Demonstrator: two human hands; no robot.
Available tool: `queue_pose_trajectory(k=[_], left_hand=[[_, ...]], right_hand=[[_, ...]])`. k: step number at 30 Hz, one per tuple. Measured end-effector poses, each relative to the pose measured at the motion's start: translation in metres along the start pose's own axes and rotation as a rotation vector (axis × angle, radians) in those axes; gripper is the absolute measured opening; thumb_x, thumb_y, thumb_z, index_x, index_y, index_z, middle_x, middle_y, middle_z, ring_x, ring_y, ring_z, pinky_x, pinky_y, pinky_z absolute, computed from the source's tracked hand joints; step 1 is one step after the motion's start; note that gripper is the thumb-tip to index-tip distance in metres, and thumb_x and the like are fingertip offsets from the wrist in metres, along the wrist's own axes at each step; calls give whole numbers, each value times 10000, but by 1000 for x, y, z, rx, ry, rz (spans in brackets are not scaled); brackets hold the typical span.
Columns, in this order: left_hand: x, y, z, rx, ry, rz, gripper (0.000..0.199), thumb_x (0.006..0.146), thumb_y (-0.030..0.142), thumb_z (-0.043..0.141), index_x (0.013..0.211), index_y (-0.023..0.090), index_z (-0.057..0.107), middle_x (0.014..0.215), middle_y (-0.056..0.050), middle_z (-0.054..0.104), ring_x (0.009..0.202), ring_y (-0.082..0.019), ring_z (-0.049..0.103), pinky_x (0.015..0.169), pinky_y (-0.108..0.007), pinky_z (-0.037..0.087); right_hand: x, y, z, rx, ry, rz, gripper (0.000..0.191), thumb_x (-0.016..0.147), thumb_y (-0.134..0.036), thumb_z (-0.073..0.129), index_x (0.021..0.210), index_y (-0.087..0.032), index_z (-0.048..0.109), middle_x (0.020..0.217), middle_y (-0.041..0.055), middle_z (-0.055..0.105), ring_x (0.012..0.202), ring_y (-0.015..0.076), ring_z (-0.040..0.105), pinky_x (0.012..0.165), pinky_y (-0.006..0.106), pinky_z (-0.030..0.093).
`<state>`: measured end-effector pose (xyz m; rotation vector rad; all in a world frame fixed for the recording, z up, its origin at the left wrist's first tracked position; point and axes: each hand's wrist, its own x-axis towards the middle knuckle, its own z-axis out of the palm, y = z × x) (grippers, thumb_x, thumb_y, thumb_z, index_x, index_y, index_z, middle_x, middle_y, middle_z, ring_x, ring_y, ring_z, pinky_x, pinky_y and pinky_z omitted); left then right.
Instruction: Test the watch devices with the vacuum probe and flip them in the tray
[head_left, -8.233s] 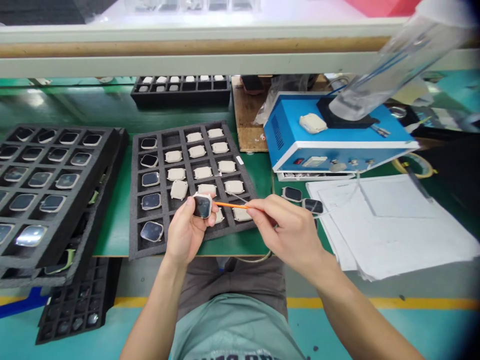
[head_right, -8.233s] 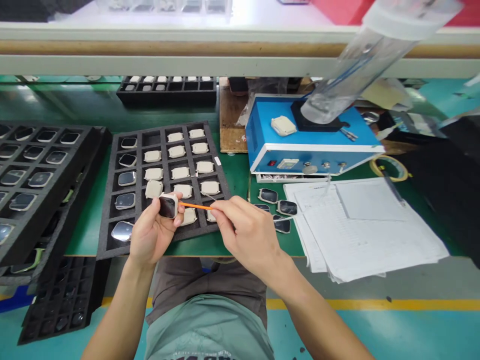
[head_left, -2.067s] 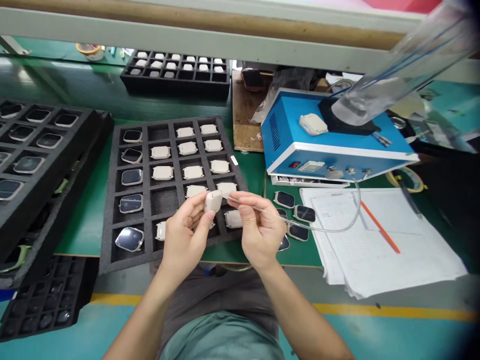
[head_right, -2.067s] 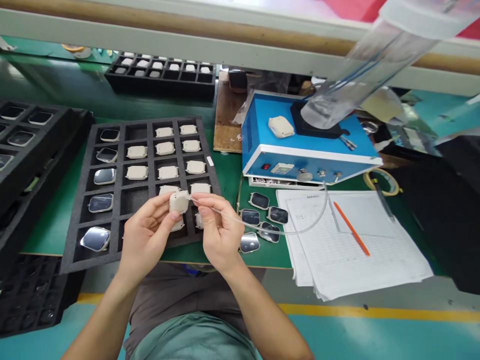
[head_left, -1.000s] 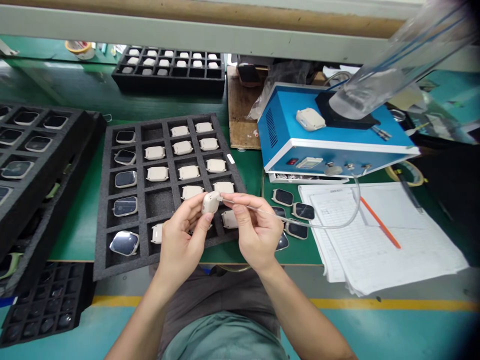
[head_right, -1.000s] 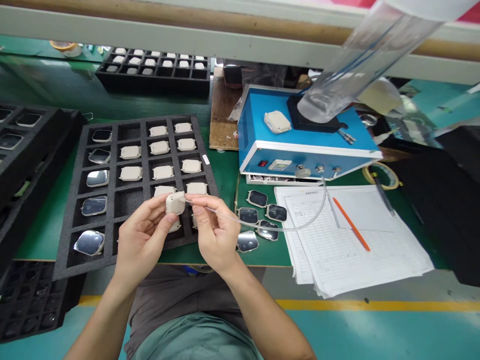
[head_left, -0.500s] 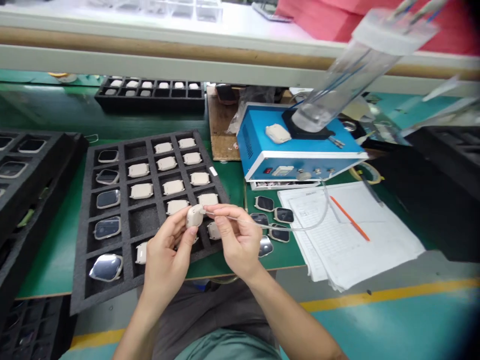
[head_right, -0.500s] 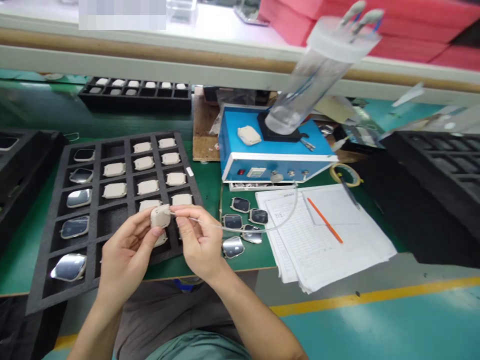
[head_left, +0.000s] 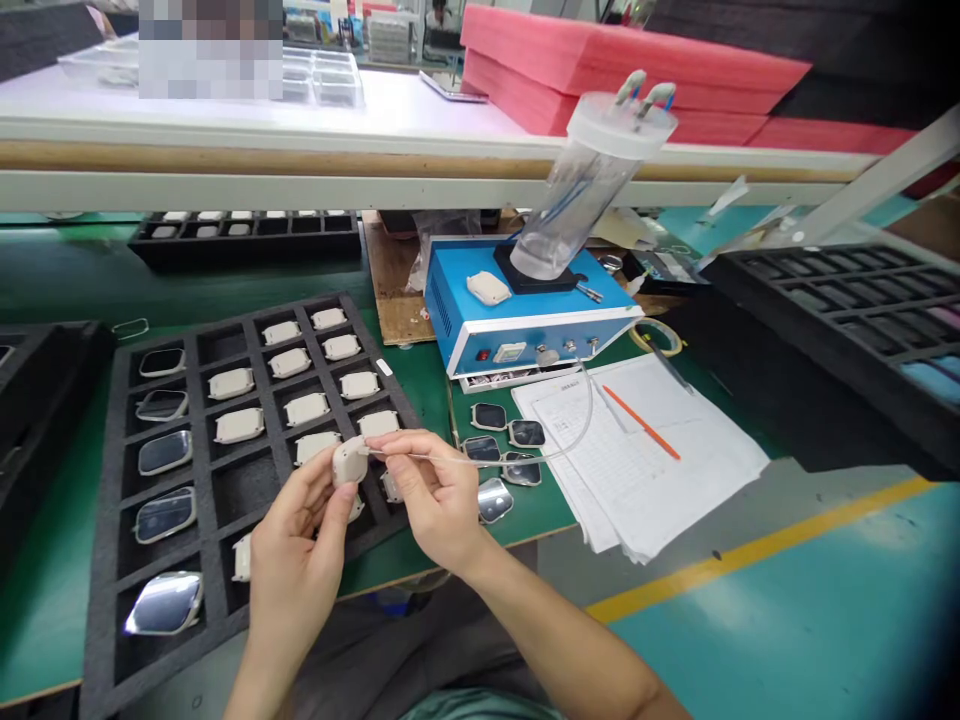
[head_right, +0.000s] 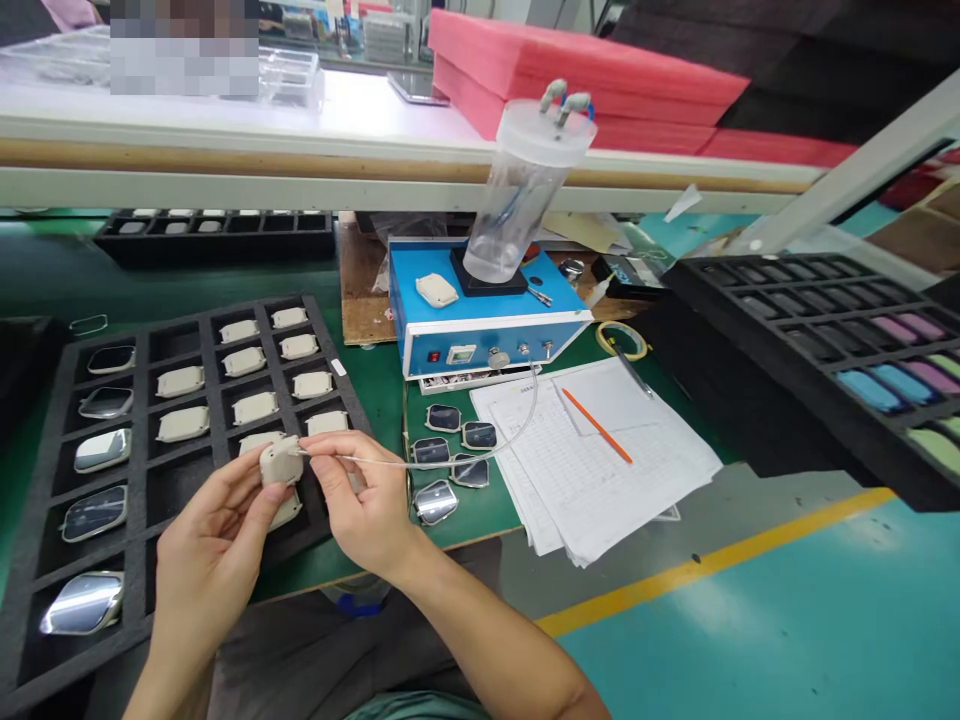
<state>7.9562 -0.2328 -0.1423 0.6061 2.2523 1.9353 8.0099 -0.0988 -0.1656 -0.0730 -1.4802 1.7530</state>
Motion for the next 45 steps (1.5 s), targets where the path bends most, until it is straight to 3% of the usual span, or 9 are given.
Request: queue_pose_trajectory(k=[14,21,35,45], left_hand=[[2,-2,1,-6,-9,7,456,885,434,793,1267,193,727,1298,-128,775,1174,-295,762,1020,-415,630],[0,-4,0,-19,-28,4,417,913,407,764,1269,194,718,1316,-130,767,1201,-283,751,1009,-381,637],[-6,3,0,-28,-86,16,348,975,325,676,1285,168,683,1328,-135,760,1173,-229,762,1019,-329,623],[-5,5,-1,-10,-76,1,369,959,364,690,1275,173,689,1292,-134,775,1164,-255,766,1005,-363,634]], right_hand=[[0,0,1,-36,7,-22,119,1001,-248,648,1023,-246,766,1079,65,799,1025,194,787,927,333,665],[-3,0,0,-42,9,-23,127,1004,-229,651,1045,-250,769,1080,66,799,1032,202,783,939,367,667],[-9,-4,1,-65,21,-11,135,1000,-202,651,1010,-249,777,1041,53,810,995,184,796,913,319,676],[-8,-3,2,-68,33,5,111,995,-247,664,997,-248,775,1032,61,809,994,208,791,900,358,680]])
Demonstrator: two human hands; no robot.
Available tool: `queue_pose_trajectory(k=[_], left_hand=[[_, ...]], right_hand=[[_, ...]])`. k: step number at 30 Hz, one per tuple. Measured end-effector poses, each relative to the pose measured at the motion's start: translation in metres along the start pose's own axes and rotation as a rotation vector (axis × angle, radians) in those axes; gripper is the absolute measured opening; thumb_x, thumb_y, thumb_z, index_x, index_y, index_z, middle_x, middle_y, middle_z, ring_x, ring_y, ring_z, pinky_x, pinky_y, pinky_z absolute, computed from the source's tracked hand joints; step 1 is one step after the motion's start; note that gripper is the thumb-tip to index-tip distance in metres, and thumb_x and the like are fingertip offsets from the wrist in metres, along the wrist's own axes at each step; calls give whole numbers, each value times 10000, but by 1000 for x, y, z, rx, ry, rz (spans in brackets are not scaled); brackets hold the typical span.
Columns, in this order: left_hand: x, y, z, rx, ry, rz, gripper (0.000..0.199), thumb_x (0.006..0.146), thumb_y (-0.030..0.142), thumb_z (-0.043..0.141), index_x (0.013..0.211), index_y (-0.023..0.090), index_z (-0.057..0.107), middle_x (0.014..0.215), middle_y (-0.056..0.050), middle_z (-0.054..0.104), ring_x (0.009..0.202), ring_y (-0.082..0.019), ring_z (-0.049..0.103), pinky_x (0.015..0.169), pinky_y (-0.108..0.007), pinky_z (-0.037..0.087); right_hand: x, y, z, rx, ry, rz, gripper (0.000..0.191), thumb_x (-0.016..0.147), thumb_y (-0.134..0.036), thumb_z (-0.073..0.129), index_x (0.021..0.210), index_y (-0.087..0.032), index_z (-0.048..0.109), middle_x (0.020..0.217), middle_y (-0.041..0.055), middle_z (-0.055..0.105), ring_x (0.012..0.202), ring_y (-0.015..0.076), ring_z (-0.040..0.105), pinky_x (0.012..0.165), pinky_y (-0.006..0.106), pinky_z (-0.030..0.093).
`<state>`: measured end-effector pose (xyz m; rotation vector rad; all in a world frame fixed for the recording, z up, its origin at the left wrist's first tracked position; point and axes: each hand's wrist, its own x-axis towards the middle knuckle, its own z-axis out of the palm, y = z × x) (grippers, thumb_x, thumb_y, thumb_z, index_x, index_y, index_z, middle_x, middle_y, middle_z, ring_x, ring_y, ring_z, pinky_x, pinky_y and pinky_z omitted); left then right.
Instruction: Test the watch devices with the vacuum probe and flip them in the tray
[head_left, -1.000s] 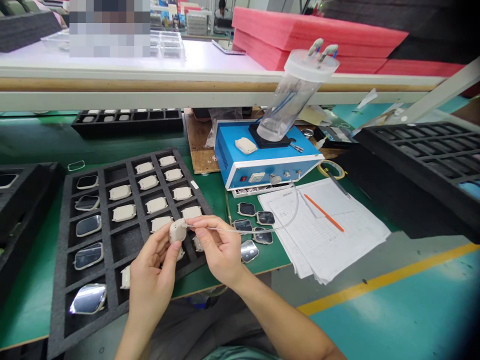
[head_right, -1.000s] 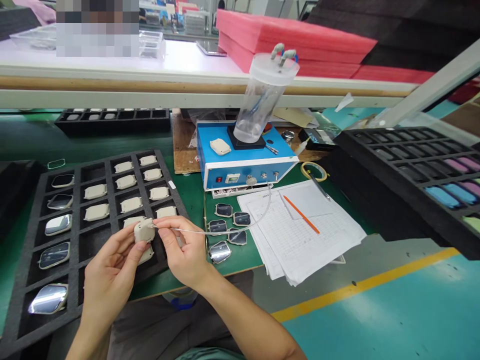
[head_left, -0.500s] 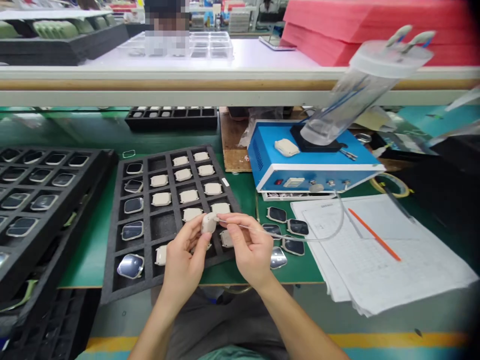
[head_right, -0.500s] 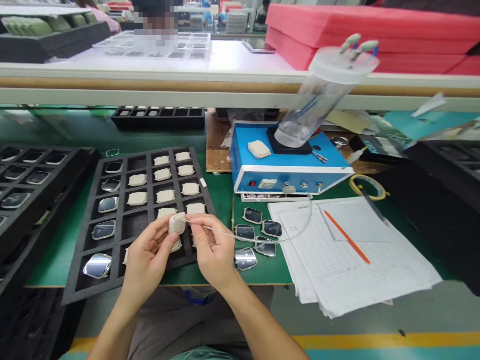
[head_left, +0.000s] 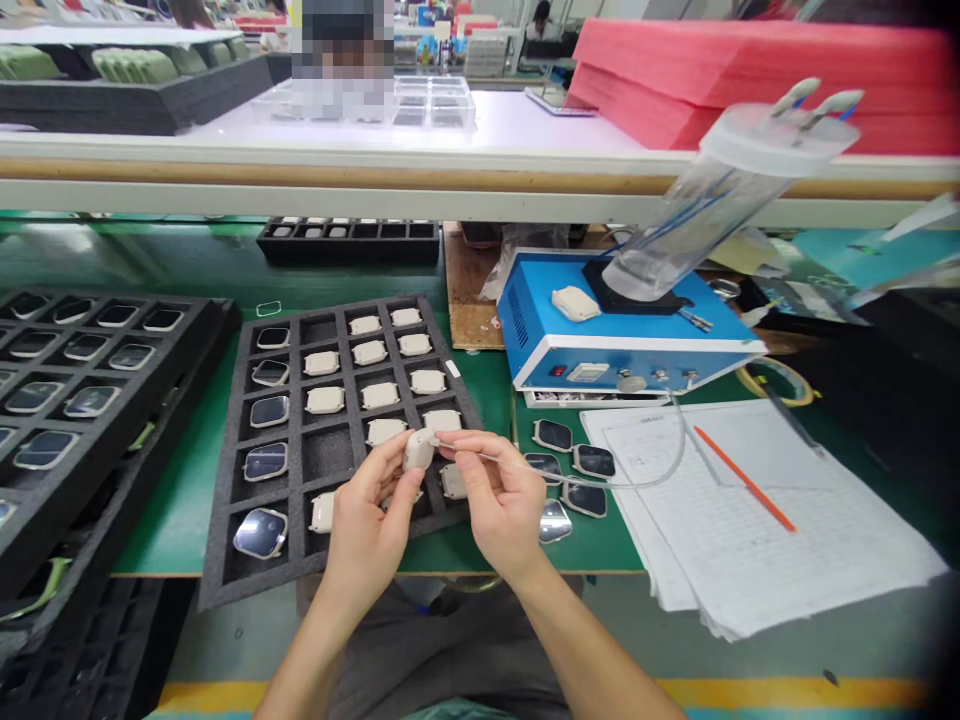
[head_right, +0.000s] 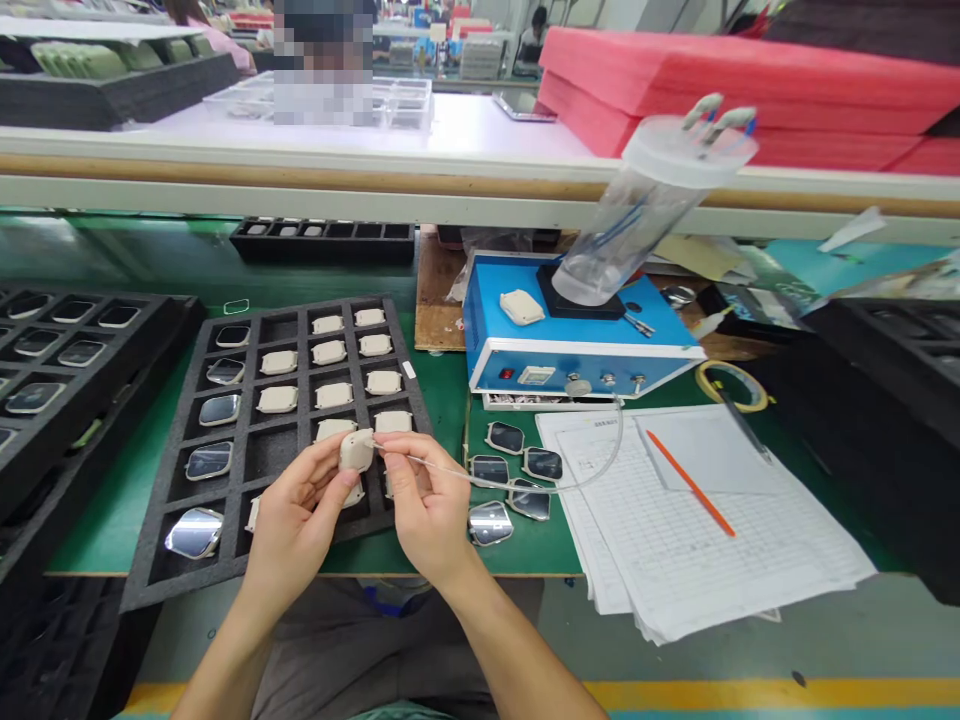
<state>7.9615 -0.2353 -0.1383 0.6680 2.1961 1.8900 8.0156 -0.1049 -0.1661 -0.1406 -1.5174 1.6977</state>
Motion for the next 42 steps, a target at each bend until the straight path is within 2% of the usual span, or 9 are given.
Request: queue_pose_trajectory(k=[21,23,25,29,31,33,36,40,42], left_hand=[[6,-8,4,7,46,-10,453,912,446,750,1285,193,702,1306,-126,771,1167,-268,763,1001,-383,637],[4,-3,2,59,56,15,423,939,435,712,1284,190,702,1294,-126,772,1142,-270,765,993,-394,634],[4,4,-7,224,90,97,377,984,407,635,1284,192,713,1290,-123,767,1154,-276,745,1032,-423,597],[12,14,-46,746,191,253,390,1027,326,483,1309,216,729,1265,-115,760,1207,-316,647,1085,-484,493],[18,11,-66,910,149,236,410,1023,297,447,1307,213,731,1219,-122,771,1140,-329,636,1040,-494,490],[24,7,-78,1008,58,204,427,1020,267,419,1303,198,732,1185,-129,775,1082,-328,634,1007,-497,492],[28,3,-84,1133,0,219,440,1026,238,404,1305,167,737,1185,-140,757,1074,-318,633,1006,-486,491],[27,13,-78,1214,64,253,428,1033,259,453,1323,122,737,1264,-190,698,1092,-361,621,981,-543,500],[23,19,-64,1221,118,265,420,1027,258,472,1317,103,733,1318,-225,662,1144,-410,598,972,-596,491]], right_hand=[[7,5,2,17,-24,7,142,1009,-318,646,1021,-233,759,1066,86,800,1010,213,786,922,371,678],[6,2,1,16,-25,2,137,1006,-317,655,1017,-234,763,1065,82,805,1006,208,787,923,364,677],[3,-5,-2,36,-2,0,120,995,-311,676,998,-234,767,1045,74,811,986,200,791,907,354,680],[-1,-22,-18,71,98,35,96,968,-313,724,962,-228,768,1020,63,811,951,202,803,863,359,700],[-2,-29,-30,73,134,49,91,961,-308,738,965,-221,765,1015,60,813,930,205,814,845,364,708],[-2,-34,-43,69,162,52,88,959,-300,743,971,-215,761,1000,55,817,900,203,821,820,358,712],[-2,-41,-63,48,214,18,83,961,-289,742,979,-212,765,979,48,819,867,187,820,790,329,710],[3,-51,-95,-16,332,-49,100,962,-303,743,987,-209,764,967,44,813,823,176,809,731,315,706],[5,-57,-109,-46,394,-74,113,955,-322,752,982,-212,756,965,37,808,799,174,801,709,323,705]])
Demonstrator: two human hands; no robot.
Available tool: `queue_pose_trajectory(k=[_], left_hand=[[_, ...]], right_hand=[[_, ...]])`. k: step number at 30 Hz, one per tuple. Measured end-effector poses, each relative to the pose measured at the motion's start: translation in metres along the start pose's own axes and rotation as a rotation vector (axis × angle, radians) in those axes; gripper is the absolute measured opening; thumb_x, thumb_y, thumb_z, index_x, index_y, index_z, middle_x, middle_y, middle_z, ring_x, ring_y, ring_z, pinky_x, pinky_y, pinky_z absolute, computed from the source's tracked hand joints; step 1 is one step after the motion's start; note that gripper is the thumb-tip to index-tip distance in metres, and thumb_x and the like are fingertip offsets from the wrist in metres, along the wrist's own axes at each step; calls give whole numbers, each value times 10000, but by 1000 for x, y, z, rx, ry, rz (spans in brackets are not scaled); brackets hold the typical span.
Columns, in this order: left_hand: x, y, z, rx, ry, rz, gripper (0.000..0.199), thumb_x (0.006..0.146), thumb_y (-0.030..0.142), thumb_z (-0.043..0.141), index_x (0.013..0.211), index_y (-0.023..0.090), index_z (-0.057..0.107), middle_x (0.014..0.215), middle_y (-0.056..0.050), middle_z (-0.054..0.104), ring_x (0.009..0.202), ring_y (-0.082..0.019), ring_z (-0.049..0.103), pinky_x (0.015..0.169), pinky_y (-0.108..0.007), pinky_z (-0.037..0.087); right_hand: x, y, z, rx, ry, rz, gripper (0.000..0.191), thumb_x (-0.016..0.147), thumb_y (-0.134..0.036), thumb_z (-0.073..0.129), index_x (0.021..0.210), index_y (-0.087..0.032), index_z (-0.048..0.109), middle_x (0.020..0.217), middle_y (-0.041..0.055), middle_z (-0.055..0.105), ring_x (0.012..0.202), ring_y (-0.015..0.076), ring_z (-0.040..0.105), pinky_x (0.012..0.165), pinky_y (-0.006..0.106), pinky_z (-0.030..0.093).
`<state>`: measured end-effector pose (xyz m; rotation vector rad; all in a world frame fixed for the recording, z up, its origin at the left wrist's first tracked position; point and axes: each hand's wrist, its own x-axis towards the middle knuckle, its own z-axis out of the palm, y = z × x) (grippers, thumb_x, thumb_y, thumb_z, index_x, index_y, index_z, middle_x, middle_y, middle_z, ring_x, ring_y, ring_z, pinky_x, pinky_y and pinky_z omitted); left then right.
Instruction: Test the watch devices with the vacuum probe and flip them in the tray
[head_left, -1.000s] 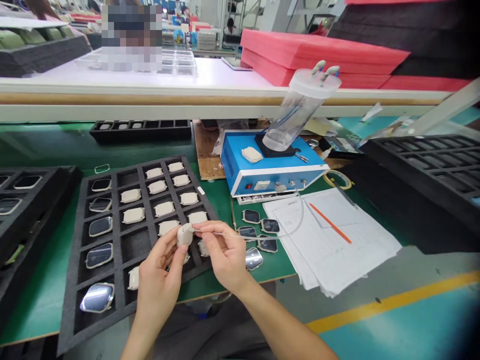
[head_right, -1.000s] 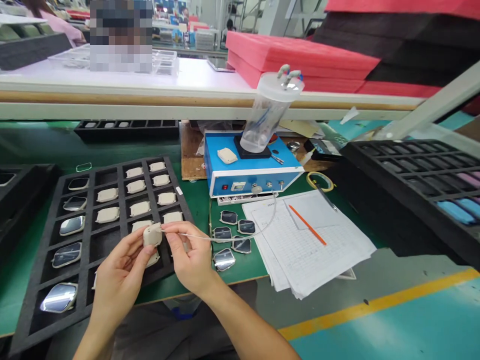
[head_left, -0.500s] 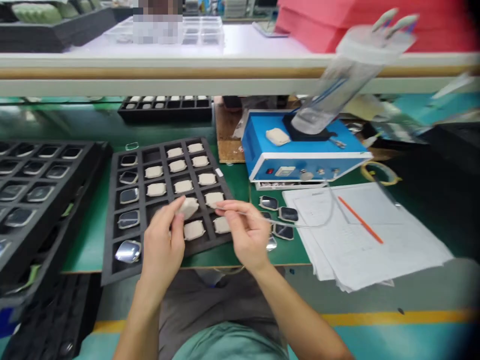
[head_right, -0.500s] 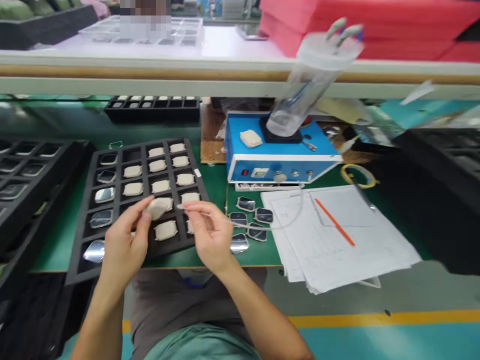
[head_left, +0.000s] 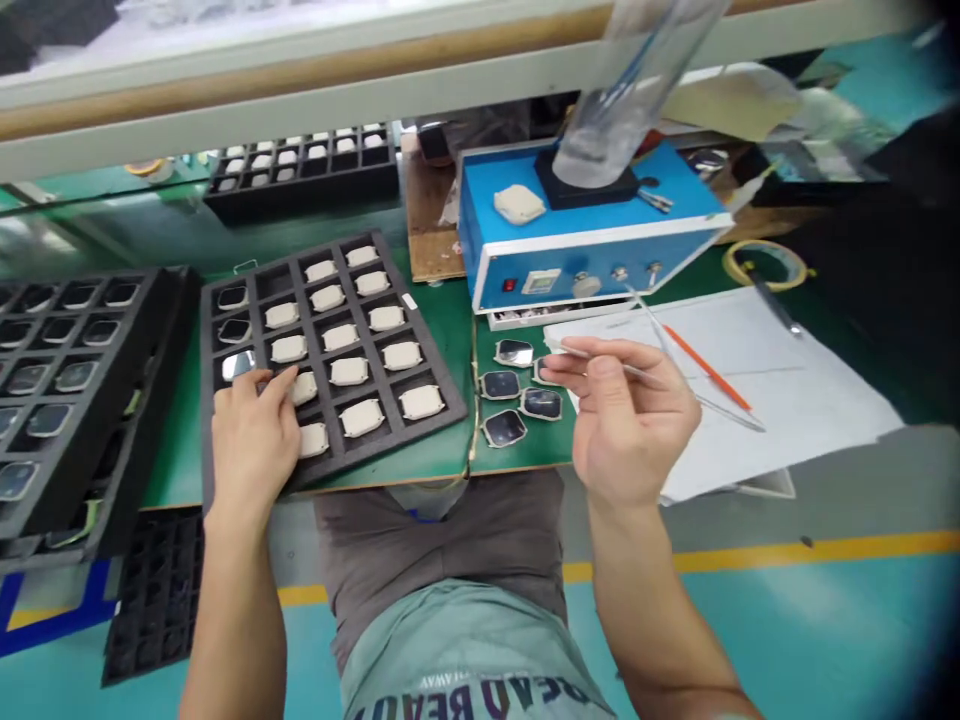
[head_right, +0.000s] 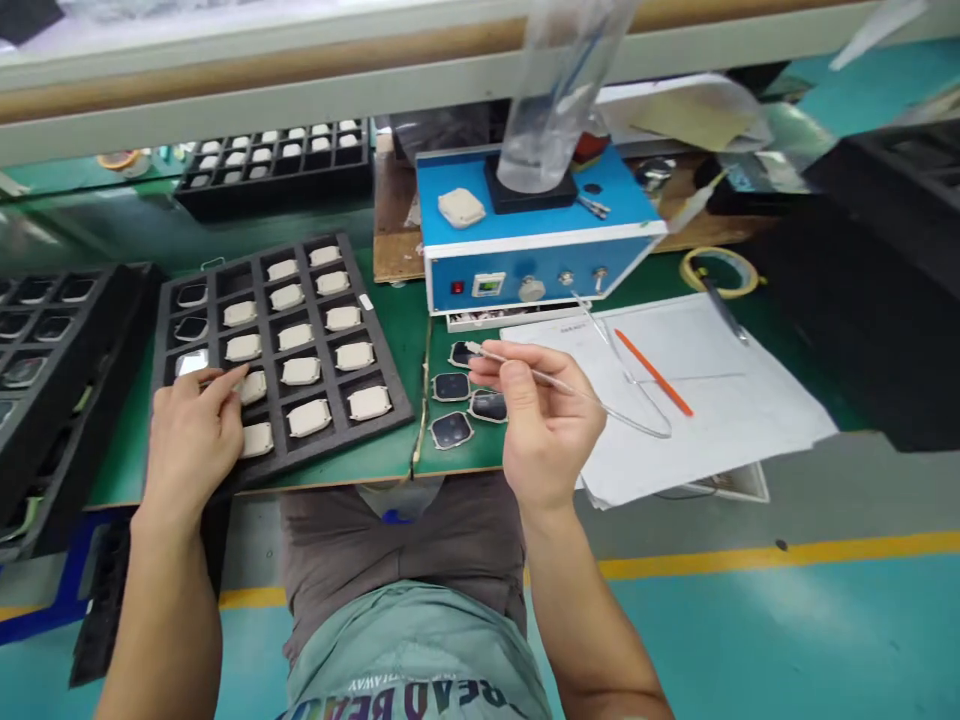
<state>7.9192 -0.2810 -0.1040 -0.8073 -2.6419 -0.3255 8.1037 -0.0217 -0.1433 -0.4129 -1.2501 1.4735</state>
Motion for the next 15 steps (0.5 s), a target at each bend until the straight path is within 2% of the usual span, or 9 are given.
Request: queue_pose_trajectory(k=[2,4,5,6,8,9,12,15], left_hand=[[-4,29,3,-17,76,38,392,1025,247,487,1295,93,726,1349,-245,637,1209,-423,573,1001,-604,470],[-13,72,12,-109,96,226,322,1026,242,527,1250,119,721,1307,-224,663,1201,-373,591,1014,-541,465],[-18,96,19,-189,12,405,282,1021,234,559,1235,135,715,1254,-202,695,1155,-342,615,983,-502,472],[-22,119,25,-225,-59,524,227,1007,257,613,1192,187,724,1172,-144,734,1082,-303,642,924,-451,481],[-29,158,37,-189,-215,672,206,979,254,678,1171,193,719,1081,-112,758,1013,-296,650,844,-433,458],[-30,172,42,-144,-262,696,202,980,243,676,1168,182,715,1057,-112,761,997,-300,649,822,-434,445],[-30,186,49,-59,-317,701,214,1026,165,556,1169,114,708,1021,-155,757,974,-317,652,804,-444,429],[-28,173,45,-193,-301,651,283,1045,129,474,1186,106,718,1031,-163,778,968,-308,684,830,-445,459]], right_hand=[[6,-4,-9,-7,42,-26,119,945,-338,762,970,-222,749,960,28,803,777,167,792,688,321,701],[9,-8,-15,-5,62,-47,119,945,-351,761,959,-234,744,957,21,798,763,162,785,673,315,696],[10,-9,-16,-9,65,-54,118,947,-354,757,958,-238,742,957,20,797,761,161,783,671,314,694],[9,-11,-17,-18,66,-58,117,951,-356,751,959,-240,740,958,21,796,762,161,783,674,315,692],[7,-14,-21,-46,56,-54,118,959,-354,738,963,-236,736,961,27,797,770,167,785,690,322,691],[7,-15,-23,-57,48,-47,118,961,-350,734,965,-232,734,961,31,798,773,169,786,696,325,690],[5,-19,-30,-49,38,-12,109,960,-332,730,961,-223,727,952,28,798,765,167,785,696,319,682],[4,-22,-27,7,53,13,85,954,-313,734,960,-229,722,943,15,793,753,155,777,684,297,670]])
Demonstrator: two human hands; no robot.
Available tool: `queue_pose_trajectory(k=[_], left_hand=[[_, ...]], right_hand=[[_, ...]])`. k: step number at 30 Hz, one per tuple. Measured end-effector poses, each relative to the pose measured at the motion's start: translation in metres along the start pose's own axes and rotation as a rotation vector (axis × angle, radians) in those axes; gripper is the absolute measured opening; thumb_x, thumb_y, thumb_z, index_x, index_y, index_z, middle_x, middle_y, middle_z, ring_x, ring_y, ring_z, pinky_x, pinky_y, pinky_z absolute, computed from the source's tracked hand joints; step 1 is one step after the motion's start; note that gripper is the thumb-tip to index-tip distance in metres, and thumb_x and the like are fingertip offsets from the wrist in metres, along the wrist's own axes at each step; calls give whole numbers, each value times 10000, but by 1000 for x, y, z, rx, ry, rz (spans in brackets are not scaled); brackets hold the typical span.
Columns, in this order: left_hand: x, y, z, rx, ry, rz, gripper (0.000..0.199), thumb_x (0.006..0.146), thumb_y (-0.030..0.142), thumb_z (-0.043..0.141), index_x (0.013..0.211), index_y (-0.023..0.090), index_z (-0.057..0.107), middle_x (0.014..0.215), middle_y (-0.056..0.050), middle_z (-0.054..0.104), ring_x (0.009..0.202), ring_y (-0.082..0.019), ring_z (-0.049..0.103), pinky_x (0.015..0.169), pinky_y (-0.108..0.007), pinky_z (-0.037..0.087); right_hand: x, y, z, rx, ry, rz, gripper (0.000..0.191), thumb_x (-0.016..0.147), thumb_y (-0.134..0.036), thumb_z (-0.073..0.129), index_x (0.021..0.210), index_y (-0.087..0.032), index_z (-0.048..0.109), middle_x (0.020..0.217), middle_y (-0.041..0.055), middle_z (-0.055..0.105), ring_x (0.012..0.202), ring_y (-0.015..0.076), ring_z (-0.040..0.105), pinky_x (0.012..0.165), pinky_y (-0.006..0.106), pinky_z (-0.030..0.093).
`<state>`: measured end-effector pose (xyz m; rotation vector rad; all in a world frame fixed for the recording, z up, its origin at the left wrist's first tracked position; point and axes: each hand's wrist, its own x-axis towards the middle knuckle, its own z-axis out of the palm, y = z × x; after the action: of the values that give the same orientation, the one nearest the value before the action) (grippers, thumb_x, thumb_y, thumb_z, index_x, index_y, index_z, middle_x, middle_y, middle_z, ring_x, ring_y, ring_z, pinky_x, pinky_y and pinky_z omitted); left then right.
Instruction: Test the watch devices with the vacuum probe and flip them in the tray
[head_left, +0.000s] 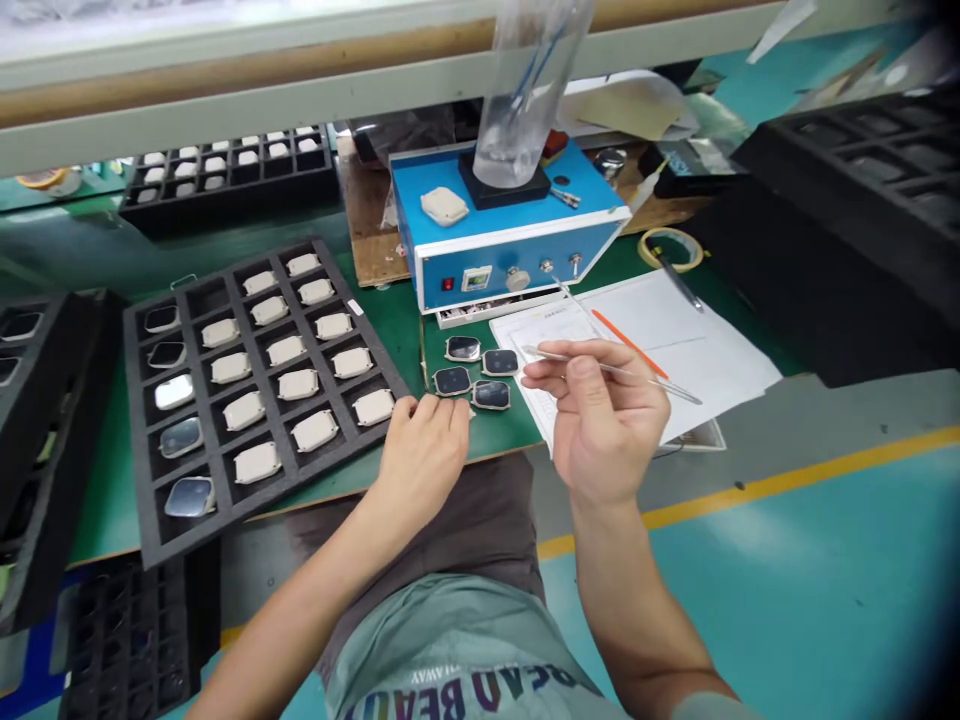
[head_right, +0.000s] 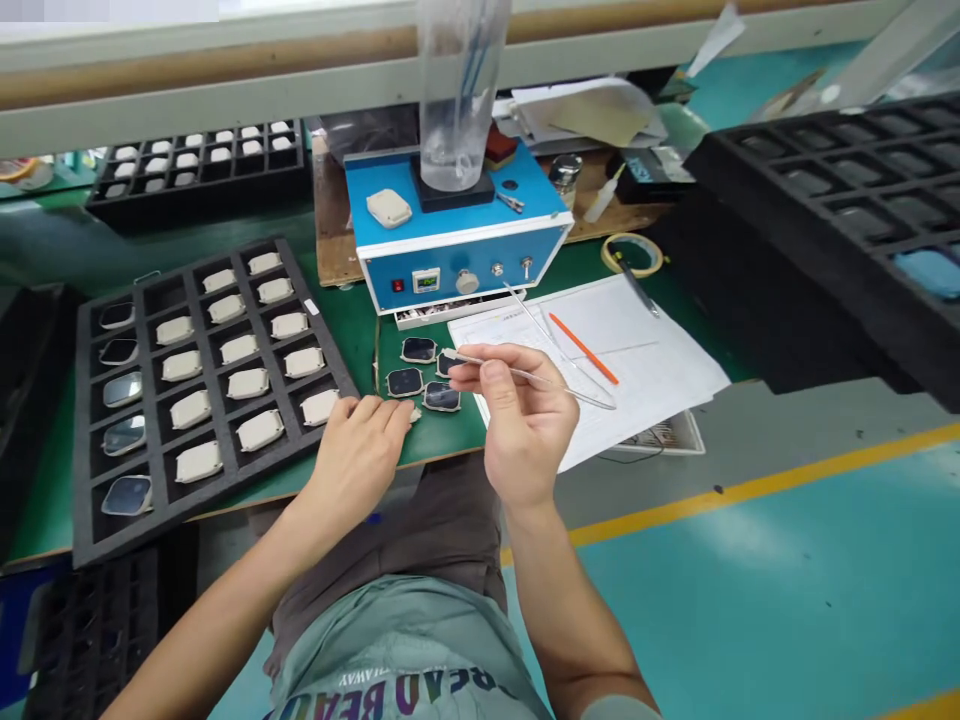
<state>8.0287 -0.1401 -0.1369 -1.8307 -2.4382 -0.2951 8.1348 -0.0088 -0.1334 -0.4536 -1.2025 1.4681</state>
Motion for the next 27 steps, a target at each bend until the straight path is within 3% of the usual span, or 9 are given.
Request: queue_pose_trajectory(k=[2,4,6,8,10,13,20,27], left_hand=[[-11,-12,-9,-226,144,-110,284,1051,185,493,1207,152,728,1110,-141,793,1025,-293,709,890,-436,497],[-23,-28,-19,-529,337,-338,275,1048,286,534,1209,192,736,1182,-111,794,1080,-272,726,934,-408,540],[-34,-47,-27,-822,482,-579,301,1012,381,602,1198,189,740,1180,-104,799,1064,-259,746,905,-377,587],[-43,-65,-31,-1045,567,-716,364,939,435,700,1178,164,740,1131,-111,806,1005,-252,762,842,-356,618],[-49,-79,-29,-1197,627,-747,427,861,436,788,1168,145,734,1101,-118,806,981,-245,768,818,-341,631],[-52,-85,-22,-1329,699,-723,448,818,386,847,1173,141,727,1113,-119,806,994,-226,773,829,-314,639],[-50,-76,-17,-1394,813,-679,306,808,248,881,1089,178,782,1048,-62,831,952,-173,798,858,-240,646],[-48,-73,-17,-1323,845,-675,282,781,178,892,1053,181,817,1007,-52,845,906,-177,813,831,-234,663]], right_hand=[[-3,1,13,25,-5,-1,81,967,-321,718,974,-241,711,919,6,784,745,149,771,691,293,666],[-11,6,35,39,-57,10,93,993,-345,685,990,-253,700,894,2,775,742,147,766,709,295,665],[-22,15,63,56,-172,52,114,1006,-363,669,991,-255,704,892,9,776,760,151,769,733,297,666],[-34,27,91,74,-300,90,132,1005,-371,673,979,-249,716,914,20,784,789,160,777,754,296,669],[-45,39,113,75,-379,95,138,1004,-369,675,977,-243,727,941,29,790,819,167,784,772,296,670],[-53,56,128,42,-390,37,124,1016,-333,656,1005,-242,739,984,37,792,891,176,786,822,306,669],[-57,75,120,52,-385,-158,154,1019,-202,631,1087,-264,754,1035,44,796,1002,209,791,907,378,669],[-57,76,117,48,-414,-171,212,1005,-144,632,1114,-270,763,1060,47,811,1037,224,793,942,416,665]])
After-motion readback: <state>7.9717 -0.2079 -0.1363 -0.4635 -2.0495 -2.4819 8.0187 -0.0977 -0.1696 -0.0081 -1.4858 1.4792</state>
